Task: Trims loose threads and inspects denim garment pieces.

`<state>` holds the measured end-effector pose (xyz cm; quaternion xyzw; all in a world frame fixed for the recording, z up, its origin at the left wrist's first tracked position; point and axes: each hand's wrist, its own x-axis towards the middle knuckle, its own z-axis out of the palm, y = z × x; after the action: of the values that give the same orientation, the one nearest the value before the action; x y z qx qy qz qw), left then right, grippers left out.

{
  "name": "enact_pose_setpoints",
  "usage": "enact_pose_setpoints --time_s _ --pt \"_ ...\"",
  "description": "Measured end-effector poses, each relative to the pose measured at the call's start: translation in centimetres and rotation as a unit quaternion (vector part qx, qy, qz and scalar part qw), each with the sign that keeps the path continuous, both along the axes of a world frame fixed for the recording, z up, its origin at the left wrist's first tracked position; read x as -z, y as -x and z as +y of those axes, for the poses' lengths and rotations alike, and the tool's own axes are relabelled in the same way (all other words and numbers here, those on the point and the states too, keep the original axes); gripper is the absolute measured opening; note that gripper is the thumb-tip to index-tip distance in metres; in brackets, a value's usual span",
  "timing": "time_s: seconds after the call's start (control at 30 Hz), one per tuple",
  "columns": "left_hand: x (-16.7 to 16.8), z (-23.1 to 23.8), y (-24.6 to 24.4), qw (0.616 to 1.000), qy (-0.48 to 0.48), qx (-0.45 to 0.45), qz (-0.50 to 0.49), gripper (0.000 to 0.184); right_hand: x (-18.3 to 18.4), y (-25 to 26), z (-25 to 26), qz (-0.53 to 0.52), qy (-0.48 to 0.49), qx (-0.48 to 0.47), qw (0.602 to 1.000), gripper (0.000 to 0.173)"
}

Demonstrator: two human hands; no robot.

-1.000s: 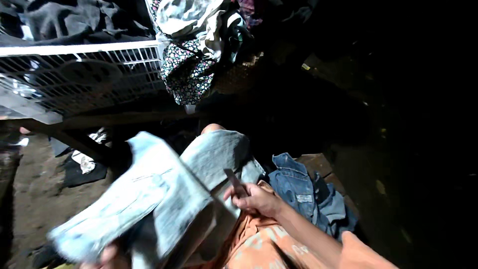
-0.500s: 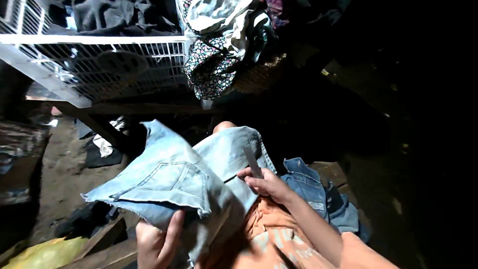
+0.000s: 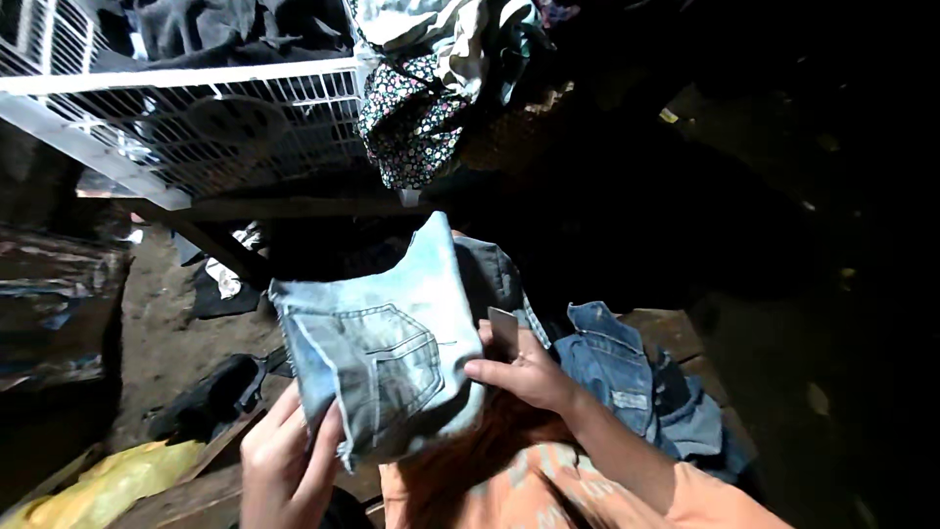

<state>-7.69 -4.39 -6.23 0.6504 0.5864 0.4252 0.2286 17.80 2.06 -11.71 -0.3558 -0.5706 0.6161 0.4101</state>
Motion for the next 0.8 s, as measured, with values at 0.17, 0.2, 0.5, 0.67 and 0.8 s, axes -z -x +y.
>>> enact_pose_setpoints --time_s 0.17,0.2,0.5,0.67,0.8 --pt "4.5 2.6 -8.9 0.906 0.137 -0.118 -0.384 0.019 2.8 -3.0 0.5 -0.113 0.149 0.115 0.976 0.009" --pt "6.2 2.7 -10.2 0.882 0.166 -0.150 -0.415 0.017 3.9 -3.8 1.0 -0.194 0.187 0.112 0.956 0.019" --pt "7.3 2.0 -11.5 0.869 0.174 -0.165 -0.433 0.014 2.0 -1.6 0.4 -0.163 -0.191 0.065 0.966 0.051" --pt "7.9 1.2 -10.6 0.893 0.210 -0.087 -0.389 0.054 2.0 -0.2 1.6 -0.167 -0.170 0.074 0.968 0.020" --pt "7.5 0.9 -10.4 0.880 0.242 -0.048 -0.405 0.050 0.0 -0.2 1.8 -0.125 -0.080 0.048 0.988 0.015"
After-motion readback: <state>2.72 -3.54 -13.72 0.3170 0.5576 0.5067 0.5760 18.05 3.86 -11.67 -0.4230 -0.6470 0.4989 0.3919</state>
